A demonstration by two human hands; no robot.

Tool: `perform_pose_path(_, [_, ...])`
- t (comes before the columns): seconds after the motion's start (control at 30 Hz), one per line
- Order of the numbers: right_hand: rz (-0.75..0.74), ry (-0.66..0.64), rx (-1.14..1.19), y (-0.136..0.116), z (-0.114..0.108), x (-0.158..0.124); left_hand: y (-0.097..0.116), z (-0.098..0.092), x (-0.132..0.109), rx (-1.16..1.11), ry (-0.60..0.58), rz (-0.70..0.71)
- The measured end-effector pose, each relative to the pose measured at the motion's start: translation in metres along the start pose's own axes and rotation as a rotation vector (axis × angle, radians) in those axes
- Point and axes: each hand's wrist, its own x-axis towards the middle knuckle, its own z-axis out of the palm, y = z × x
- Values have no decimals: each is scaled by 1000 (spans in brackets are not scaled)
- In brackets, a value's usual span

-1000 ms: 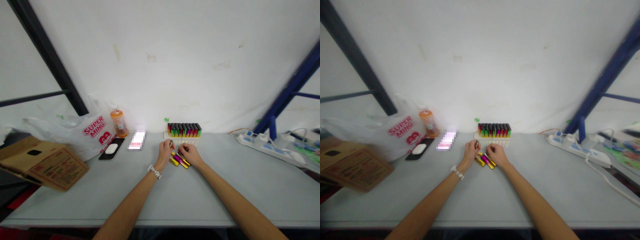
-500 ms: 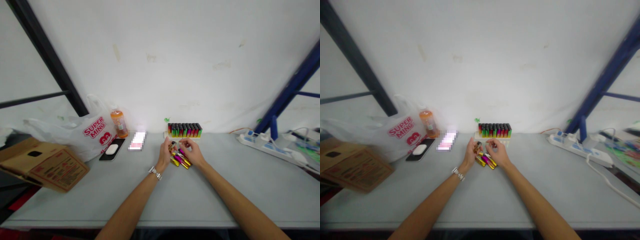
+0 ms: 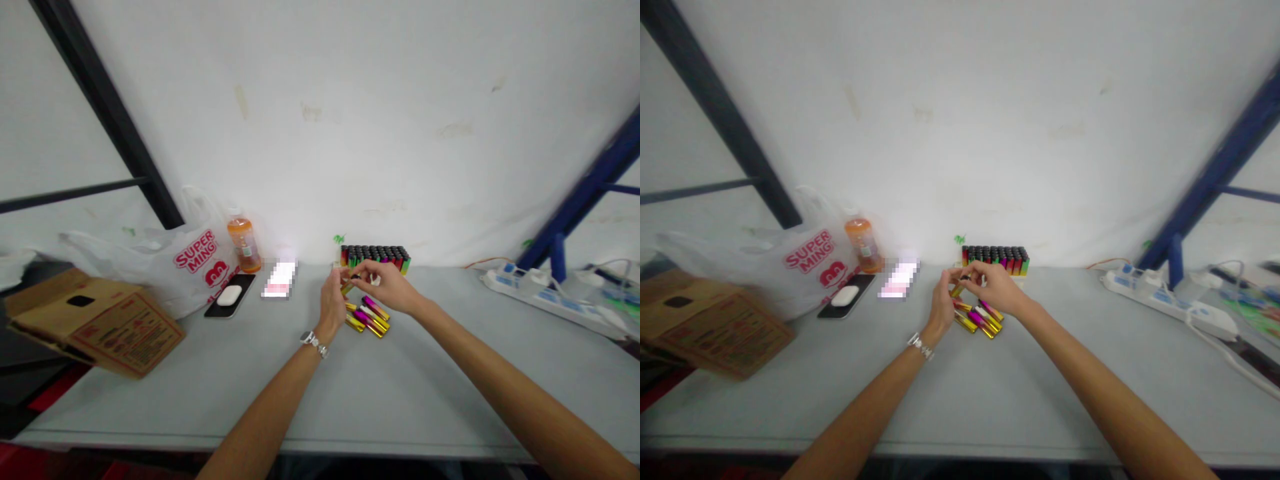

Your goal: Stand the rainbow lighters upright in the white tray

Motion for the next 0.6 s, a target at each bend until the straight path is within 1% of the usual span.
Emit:
perform_pose_path(0.07, [-22, 28, -71, 1, -9, 18, -2, -4, 5, 61, 89, 63])
perform_pose_path(0.1, [-31, 27, -107, 3, -12, 28, -4, -6, 8, 97, 119, 71])
perform_pose_path(0.2, [-19, -16, -279, 14, -20, 62, -12, -13, 16, 190, 147, 46])
perform_pose_path(0.3, [6, -94, -549, 24, -21, 91, -22, -18, 22, 265, 99, 48])
perform_pose_path(0.4, [12, -207, -764, 27, -17, 110, -31, -20, 25, 360, 21, 61])
perform_pose_path(0.5, [2, -322, -880, 27, -10, 120, -36, -21, 25, 416, -30, 62])
perform_pose_path(0.6, [16, -385, -944, 29, -2, 125, -38, -21, 24, 451, -59, 54])
